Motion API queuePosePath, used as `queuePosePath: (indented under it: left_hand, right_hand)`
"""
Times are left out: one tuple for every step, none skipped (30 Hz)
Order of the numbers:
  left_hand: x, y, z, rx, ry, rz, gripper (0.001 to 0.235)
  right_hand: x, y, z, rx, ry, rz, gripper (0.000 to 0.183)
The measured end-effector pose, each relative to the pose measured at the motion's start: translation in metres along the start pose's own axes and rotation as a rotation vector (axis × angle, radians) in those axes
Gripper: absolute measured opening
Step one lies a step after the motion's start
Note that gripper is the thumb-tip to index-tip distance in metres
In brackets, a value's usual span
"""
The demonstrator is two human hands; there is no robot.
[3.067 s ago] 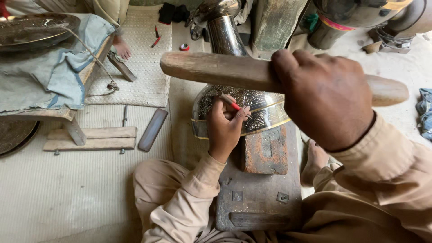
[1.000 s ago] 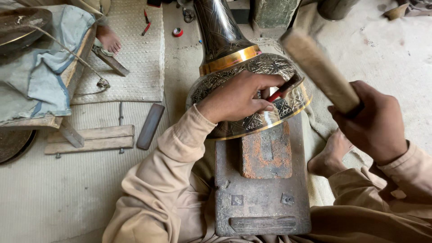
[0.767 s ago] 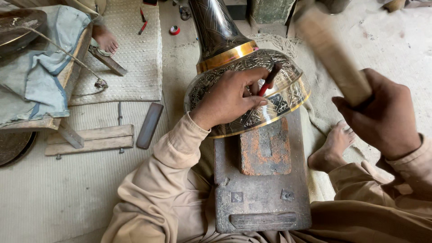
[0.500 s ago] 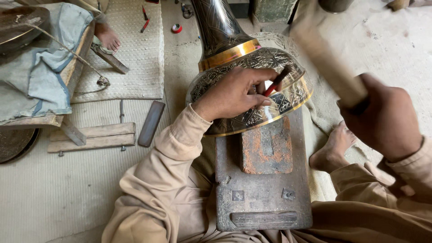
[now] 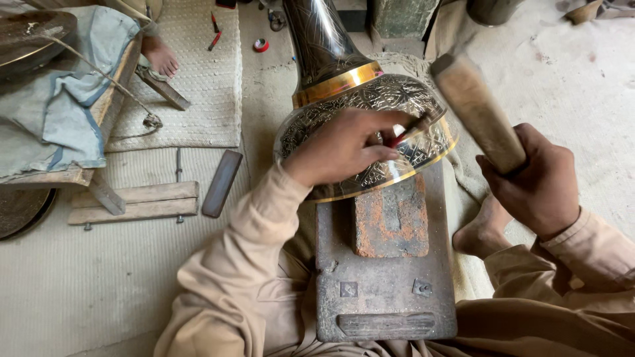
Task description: The person uses a small chisel and a wooden mallet to engrave intricate patterns onto the surface of a large metal vessel. They repeatedly strike the chisel to create detailed designs on the metal.
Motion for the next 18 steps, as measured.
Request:
queuePosePath:
  left_hand:
    - [-0.009, -0.005, 0.012, -0.061, -0.136, 0.005, 0.053]
    - [-0.019, 0.0, 0.016, -0.035, -0.203, 0.09, 0.048]
    - [-0.029, 0.005, 0.02, -0.009, -0.264, 0.176, 0.043]
    - [-0.037, 0.013, 0.024, 0.017, -0.324, 0.262, 0.039]
    - [-0.042, 0.011, 0.026, -0.055, -0.382, 0.242, 0.037]
    - [-0.048, 0.009, 0.027, -0.127, -0.44, 0.221, 0.035]
    - [-0.052, 0.007, 0.03, -0.196, -0.498, 0.197, 0.033]
    - [-0.056, 0.009, 0.029, -0.216, -0.502, 0.226, 0.034]
    - [-0.056, 0.011, 0.028, -0.237, -0.504, 0.246, 0.034]
    - [-0.056, 0.012, 0.027, -0.258, -0.505, 0.267, 0.035]
    - [-0.055, 0.012, 0.027, -0.244, -0.505, 0.267, 0.035]
    - [-0.055, 0.012, 0.027, -0.229, -0.506, 0.267, 0.034]
    - [-0.054, 0.013, 0.028, -0.215, -0.508, 0.269, 0.034]
    - [-0.053, 0.011, 0.028, -0.195, -0.496, 0.236, 0.034]
    - [-0.051, 0.01, 0.027, -0.175, -0.484, 0.207, 0.033]
    - [-0.05, 0.01, 0.026, -0.156, -0.472, 0.177, 0.033]
    - [-0.047, 0.01, 0.023, -0.139, -0.431, 0.144, 0.036]
    - [-0.043, 0.011, 0.022, -0.122, -0.39, 0.11, 0.039]
  right_hand:
    - [0.003, 0.004, 0.001, -0.01, 0.002, -0.01, 0.029]
    - [0.007, 0.007, 0.002, -0.02, 0.004, -0.021, 0.03]
    - [0.011, 0.012, 0.003, -0.03, 0.004, -0.036, 0.031]
    - [0.015, 0.021, 0.003, -0.018, 0.014, -0.002, 0.032]
    - [0.021, 0.031, 0.004, -0.005, 0.034, 0.033, 0.033]
    - [0.024, 0.042, 0.004, 0.008, 0.053, 0.068, 0.034]
    - [0.029, 0.053, 0.007, -0.042, 0.038, 0.102, 0.035]
    - [0.033, 0.065, 0.009, -0.092, 0.023, 0.135, 0.037]
    - [0.038, 0.077, 0.013, -0.144, 0.0, 0.171, 0.039]
    - [0.042, 0.092, 0.016, -0.128, -0.026, 0.216, 0.036]
    - [0.044, 0.107, 0.019, -0.112, -0.052, 0.259, 0.034]
    - [0.048, 0.12, 0.024, -0.097, -0.078, 0.303, 0.032]
    - [0.051, 0.126, 0.02, -0.319, -0.01, 0.364, 0.024]
    - [0.054, 0.129, 0.017, -0.541, 0.058, 0.422, 0.016]
    - [0.054, 0.128, 0.012, -0.763, 0.131, 0.475, 0.01]
    - [0.055, 0.135, 0.016, -0.704, 0.079, 0.498, 0.01]
    - [0.055, 0.14, 0.02, -0.643, 0.029, 0.522, 0.01]
    - [0.055, 0.144, 0.024, -0.582, -0.021, 0.544, 0.011]
Point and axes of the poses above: each hand's wrist, its own x-axis towards the middle knuckle, its own z-axis out of the back of the hand, y = z × x, the point moved 9 cm from there along x, towards the middle knuckle, and after that the axes turned 15 degrees about -y, right-handed, at the moved point
